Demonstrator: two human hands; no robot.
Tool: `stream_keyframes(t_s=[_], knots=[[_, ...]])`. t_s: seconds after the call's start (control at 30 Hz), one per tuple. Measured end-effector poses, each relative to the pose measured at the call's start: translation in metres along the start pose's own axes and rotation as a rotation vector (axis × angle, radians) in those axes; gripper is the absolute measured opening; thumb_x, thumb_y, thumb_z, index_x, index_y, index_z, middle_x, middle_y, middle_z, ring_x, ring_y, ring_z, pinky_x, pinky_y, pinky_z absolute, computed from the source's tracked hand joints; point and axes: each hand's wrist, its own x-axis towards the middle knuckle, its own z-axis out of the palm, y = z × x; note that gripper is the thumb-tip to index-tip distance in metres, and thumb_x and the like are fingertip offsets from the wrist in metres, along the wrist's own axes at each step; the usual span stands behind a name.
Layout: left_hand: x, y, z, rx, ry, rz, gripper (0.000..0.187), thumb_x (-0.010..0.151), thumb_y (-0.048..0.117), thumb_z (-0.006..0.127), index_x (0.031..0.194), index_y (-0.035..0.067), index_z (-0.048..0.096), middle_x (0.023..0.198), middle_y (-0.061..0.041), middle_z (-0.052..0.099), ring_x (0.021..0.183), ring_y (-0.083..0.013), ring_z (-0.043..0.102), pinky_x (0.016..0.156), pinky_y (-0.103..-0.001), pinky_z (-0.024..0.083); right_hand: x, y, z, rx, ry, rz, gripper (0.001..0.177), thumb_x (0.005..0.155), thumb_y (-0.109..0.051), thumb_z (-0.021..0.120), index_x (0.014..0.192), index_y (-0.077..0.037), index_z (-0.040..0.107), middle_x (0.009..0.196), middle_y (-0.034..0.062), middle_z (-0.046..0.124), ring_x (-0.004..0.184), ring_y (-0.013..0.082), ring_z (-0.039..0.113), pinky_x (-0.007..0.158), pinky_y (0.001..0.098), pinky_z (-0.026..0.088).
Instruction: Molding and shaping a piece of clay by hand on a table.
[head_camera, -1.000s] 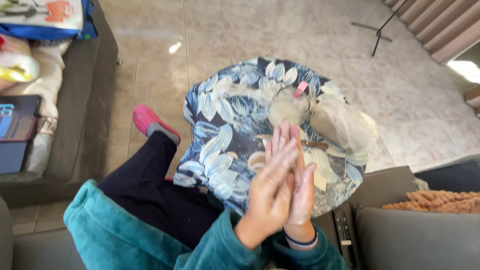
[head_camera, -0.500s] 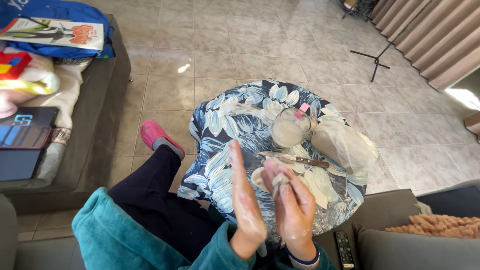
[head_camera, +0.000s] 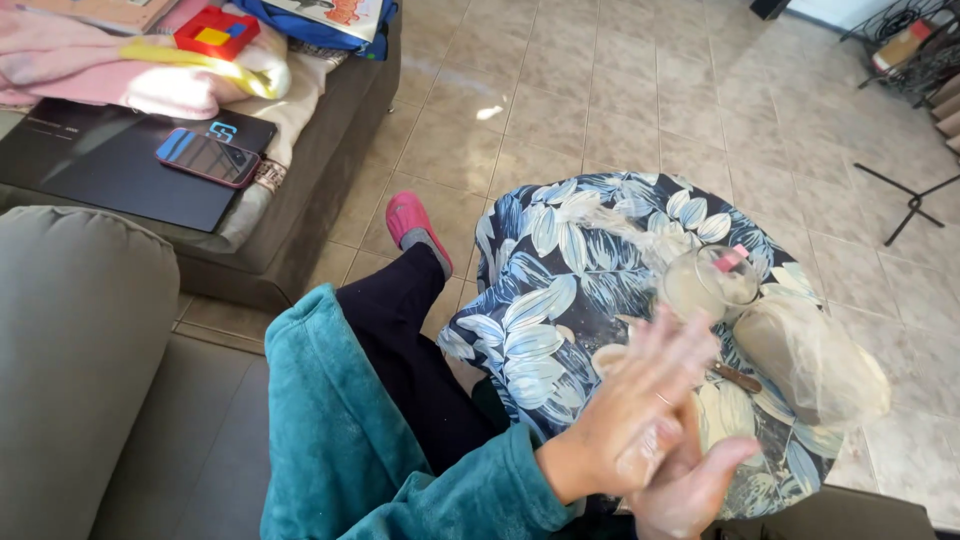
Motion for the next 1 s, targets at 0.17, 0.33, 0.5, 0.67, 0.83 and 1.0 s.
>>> stream_keyframes(t_s=[0.17, 0.33, 0.5, 0.67, 0.83, 1.0], knots=[[0.005, 0.044, 0.015, -0.242, -0.087, 0.124, 0.07, 0.112, 0.063, 0.011, 0.154, 0.013, 0.039, 0.175, -0.019, 0.015, 0.164, -0.0411, 0.0, 0.133, -0.054, -0.013, -0.008, 0.005, 0.003, -0.41, -0.068, -0.022, 0.089, 0.108, -0.052, 0.033, 0.17, 0.007, 0.011, 0.179, 0.0223, 0.006, 0.165, 0.0389, 0.008, 0.133, 0.0499, 0.005], [-0.01, 0.013, 0.019, -0.34, -0.011, 0.207, 0.076, 0.109, 0.062, 0.015, 0.16, 0.008, 0.029, 0.176, -0.018, 0.011, 0.165, -0.0402, -0.003, 0.129, -0.054, -0.019, -0.009, 0.007, 0.007, -0.936, -0.178, -0.04, 0.076, 0.109, -0.039, 0.034, 0.168, 0.003, 0.012, 0.178, 0.0209, 0.005, 0.166, 0.0369, 0.006, 0.133, 0.0478, 0.005], [0.01, 0.034, -0.017, -0.518, 0.428, -0.109, 0.088, 0.107, 0.055, 0.016, 0.166, -0.007, -0.005, 0.179, -0.022, -0.005, 0.168, -0.0348, -0.009, 0.135, -0.043, -0.003, -0.015, 0.016, 0.003, -1.606, -0.31, -0.028, 0.063, 0.111, -0.021, 0.036, 0.165, -0.003, 0.012, 0.177, 0.0191, 0.003, 0.167, 0.0342, 0.003, 0.133, 0.045, 0.004], [0.003, 0.015, -0.007, -0.029, 0.334, -0.076, 0.079, 0.114, 0.053, 0.02, 0.169, -0.002, 0.007, 0.177, -0.023, 0.002, 0.168, -0.0419, -0.005, 0.136, -0.05, -0.005, -0.013, 0.019, -0.009, -1.076, -0.039, -0.012, 0.066, 0.11, -0.023, 0.037, 0.166, -0.015, 0.004, 0.176, 0.0173, -0.002, 0.165, 0.0356, -0.002, 0.132, 0.0485, 0.0], [-0.002, 0.012, 0.016, 0.236, 0.196, -0.099, 0.072, 0.116, 0.049, 0.025, 0.171, 0.004, 0.018, 0.176, -0.023, 0.016, 0.166, -0.0496, 0.009, 0.136, -0.058, 0.002, 0.014, 0.018, 0.028, -0.622, -0.111, -0.307, 0.068, 0.107, -0.058, 0.027, 0.166, -0.033, 0.003, 0.18, 0.0143, -0.005, 0.168, 0.0391, -0.004, 0.135, 0.0604, -0.006], [-0.01, 0.008, 0.039, -0.135, 0.042, -0.103, 0.061, 0.123, 0.039, 0.029, 0.172, 0.005, 0.017, 0.176, -0.022, 0.018, 0.168, -0.0402, 0.016, 0.138, -0.051, 0.016, 0.025, 0.009, 0.011, -0.675, -0.178, -0.723, 0.072, 0.099, -0.069, 0.015, 0.164, -0.037, 0.014, 0.175, 0.0144, 0.009, 0.163, 0.0367, -0.001, 0.133, 0.0581, -0.005]])
